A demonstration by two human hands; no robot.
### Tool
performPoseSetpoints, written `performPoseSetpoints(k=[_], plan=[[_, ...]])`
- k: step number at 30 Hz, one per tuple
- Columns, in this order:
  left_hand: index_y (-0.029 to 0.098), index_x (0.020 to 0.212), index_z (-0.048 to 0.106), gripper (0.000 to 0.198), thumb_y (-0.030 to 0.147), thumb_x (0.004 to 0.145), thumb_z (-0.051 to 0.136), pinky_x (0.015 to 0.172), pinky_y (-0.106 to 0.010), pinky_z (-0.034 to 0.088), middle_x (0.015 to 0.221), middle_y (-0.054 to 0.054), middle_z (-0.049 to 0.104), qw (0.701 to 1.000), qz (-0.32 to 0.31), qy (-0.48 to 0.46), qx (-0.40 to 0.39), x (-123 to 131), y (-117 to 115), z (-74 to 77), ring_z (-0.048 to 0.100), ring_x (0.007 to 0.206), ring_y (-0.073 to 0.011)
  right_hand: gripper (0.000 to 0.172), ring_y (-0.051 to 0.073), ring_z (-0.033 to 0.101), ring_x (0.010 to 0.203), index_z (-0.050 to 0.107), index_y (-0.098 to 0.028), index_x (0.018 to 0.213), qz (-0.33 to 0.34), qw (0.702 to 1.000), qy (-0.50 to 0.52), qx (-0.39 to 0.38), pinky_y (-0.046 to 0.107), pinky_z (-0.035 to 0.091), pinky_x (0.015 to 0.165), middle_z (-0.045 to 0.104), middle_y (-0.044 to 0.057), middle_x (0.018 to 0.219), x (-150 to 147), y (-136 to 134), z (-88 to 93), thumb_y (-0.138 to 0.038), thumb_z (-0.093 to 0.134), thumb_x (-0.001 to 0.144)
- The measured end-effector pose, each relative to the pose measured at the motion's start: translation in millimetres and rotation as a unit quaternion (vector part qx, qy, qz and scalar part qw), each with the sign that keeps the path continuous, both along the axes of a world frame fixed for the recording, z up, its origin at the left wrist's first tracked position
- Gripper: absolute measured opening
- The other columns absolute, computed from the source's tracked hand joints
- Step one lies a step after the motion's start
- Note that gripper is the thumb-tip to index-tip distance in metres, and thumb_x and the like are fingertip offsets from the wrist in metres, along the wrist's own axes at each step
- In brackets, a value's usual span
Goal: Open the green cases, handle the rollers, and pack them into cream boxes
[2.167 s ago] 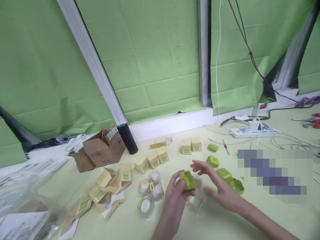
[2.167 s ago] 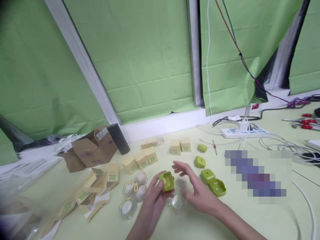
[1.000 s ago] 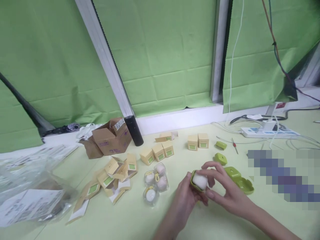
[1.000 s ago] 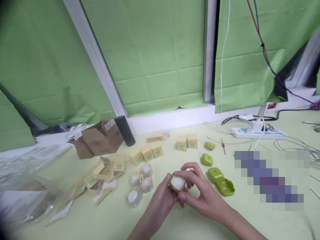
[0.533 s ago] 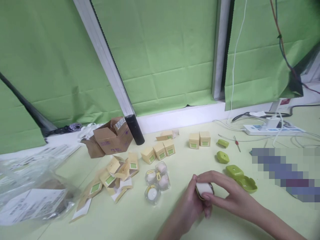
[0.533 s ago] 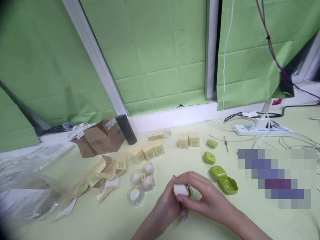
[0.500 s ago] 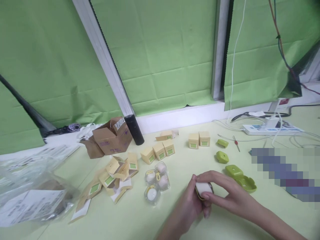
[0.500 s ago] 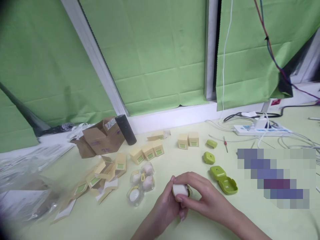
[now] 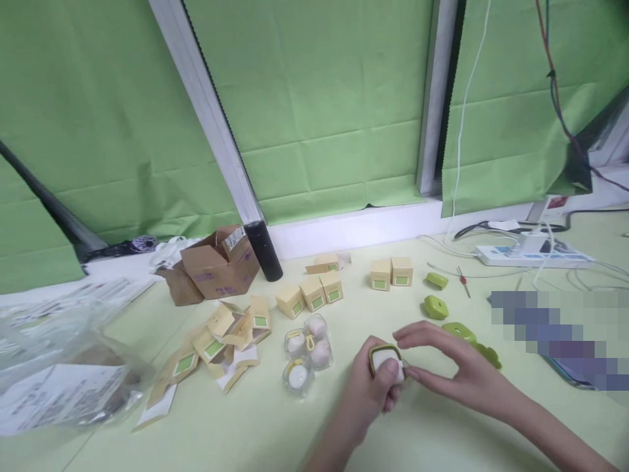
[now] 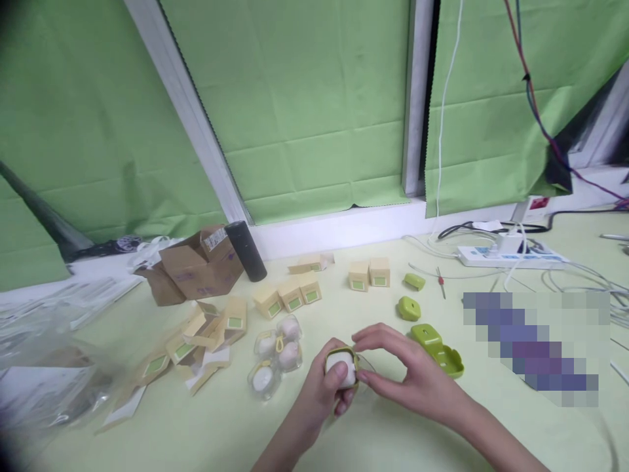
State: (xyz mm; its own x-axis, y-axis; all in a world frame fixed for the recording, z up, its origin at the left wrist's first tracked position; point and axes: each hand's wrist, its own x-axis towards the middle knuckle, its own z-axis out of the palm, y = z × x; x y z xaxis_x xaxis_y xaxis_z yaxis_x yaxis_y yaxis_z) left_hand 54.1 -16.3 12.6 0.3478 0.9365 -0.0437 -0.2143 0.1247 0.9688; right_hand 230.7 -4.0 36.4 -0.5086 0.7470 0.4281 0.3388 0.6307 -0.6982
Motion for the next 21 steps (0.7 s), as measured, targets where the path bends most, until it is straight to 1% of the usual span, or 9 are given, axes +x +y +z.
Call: performPoseSetpoints(k=[2, 4, 6, 8, 12, 17, 21], plan=[[0.021, 0.08, 0.042, 0.042, 0.058, 0.071, 0.057, 0.038, -0.018, 0.021, 0.053, 0.008, 0.041, 0.998, 0.027, 0.038, 0.035, -2, 2, -2.5, 0.031, 0.041, -0.0048, 0.021, 0.022, 0.063, 0.096, 0.058, -0.026, 0.104, 0.015, 0.999, -0.016, 0.024, 0.035, 0.053, 0.082, 0.066, 0.006, 0.101, -1, 2, -0.6, -0.021, 0.057, 0.084], [0.02, 0.078, 0.042, 0.04, 0.057, 0.07, 0.058, 0.041, -0.019, 0.023, 0.056, 0.007, 0.04, 0.995, 0.039, 0.06, 0.073, -3, 3, -3.9, 0.031, 0.045, -0.0055, 0.026, 0.021, 0.064, 0.09, 0.056, -0.025, 0.107, 0.025, 0.997, -0.016, 0.066, 0.033, 0.054, 0.077, 0.066, 0.006, 0.097, -2, 2, -3.3, -0.018, 0.057, 0.082], [0.02, 0.075, 0.042, 0.037, 0.051, 0.069, 0.059, 0.045, -0.02, 0.025, 0.058, 0.007, 0.039, 0.99, 0.044, 0.082, 0.108, -3, 3, -3.6, 0.032, 0.049, -0.0066, 0.028, 0.02, 0.064, 0.087, 0.055, -0.024, 0.105, 0.029, 0.992, -0.011, 0.123, 0.031, 0.054, 0.072, 0.066, 0.006, 0.094, -3, 2, -7.3, -0.013, 0.057, 0.08], [0.019, 0.074, 0.042, 0.033, 0.046, 0.067, 0.059, 0.047, -0.021, 0.026, 0.06, 0.006, 0.037, 0.986, 0.044, 0.103, 0.125, -3, 1, -1.9, 0.032, 0.052, -0.0077, 0.027, 0.018, 0.063, 0.081, 0.055, -0.023, 0.1, 0.03, 0.983, -0.017, 0.179, 0.029, 0.053, 0.067, 0.064, 0.004, 0.087, -3, 2, -11.7, -0.009, 0.058, 0.077], [0.019, 0.076, 0.041, 0.031, 0.042, 0.064, 0.059, 0.049, -0.022, 0.026, 0.061, 0.006, 0.037, 0.984, 0.013, 0.11, 0.142, 0, -3, 0.8, 0.031, 0.056, -0.0089, 0.028, 0.018, 0.059, 0.069, 0.052, -0.023, 0.09, -0.008, 0.962, -0.049, 0.267, 0.028, 0.048, 0.056, 0.06, 0.003, 0.077, -5, 0, -18.2, -0.008, 0.057, 0.067], [0.018, 0.076, 0.041, 0.036, 0.049, 0.067, 0.058, 0.049, -0.023, 0.025, 0.062, 0.005, 0.036, 0.983, -0.004, 0.095, 0.154, 4, -4, 0.0, 0.03, 0.056, -0.0092, 0.022, 0.015, 0.052, 0.059, 0.046, -0.023, 0.081, -0.047, 0.949, -0.048, 0.309, 0.025, 0.041, 0.048, 0.056, 0.003, 0.072, -10, -6, -19.0, -0.008, 0.052, 0.066], [0.018, 0.078, 0.04, 0.04, 0.054, 0.068, 0.057, 0.049, -0.023, 0.025, 0.062, 0.005, 0.035, 0.986, -0.024, 0.08, 0.144, 6, -4, -3.2, 0.03, 0.056, -0.0091, 0.019, 0.014, 0.046, 0.055, 0.041, -0.023, 0.074, -0.053, 0.95, -0.046, 0.305, 0.025, 0.034, 0.045, 0.053, 0.003, 0.068, -12, -11, -18.2, -0.007, 0.047, 0.067]])
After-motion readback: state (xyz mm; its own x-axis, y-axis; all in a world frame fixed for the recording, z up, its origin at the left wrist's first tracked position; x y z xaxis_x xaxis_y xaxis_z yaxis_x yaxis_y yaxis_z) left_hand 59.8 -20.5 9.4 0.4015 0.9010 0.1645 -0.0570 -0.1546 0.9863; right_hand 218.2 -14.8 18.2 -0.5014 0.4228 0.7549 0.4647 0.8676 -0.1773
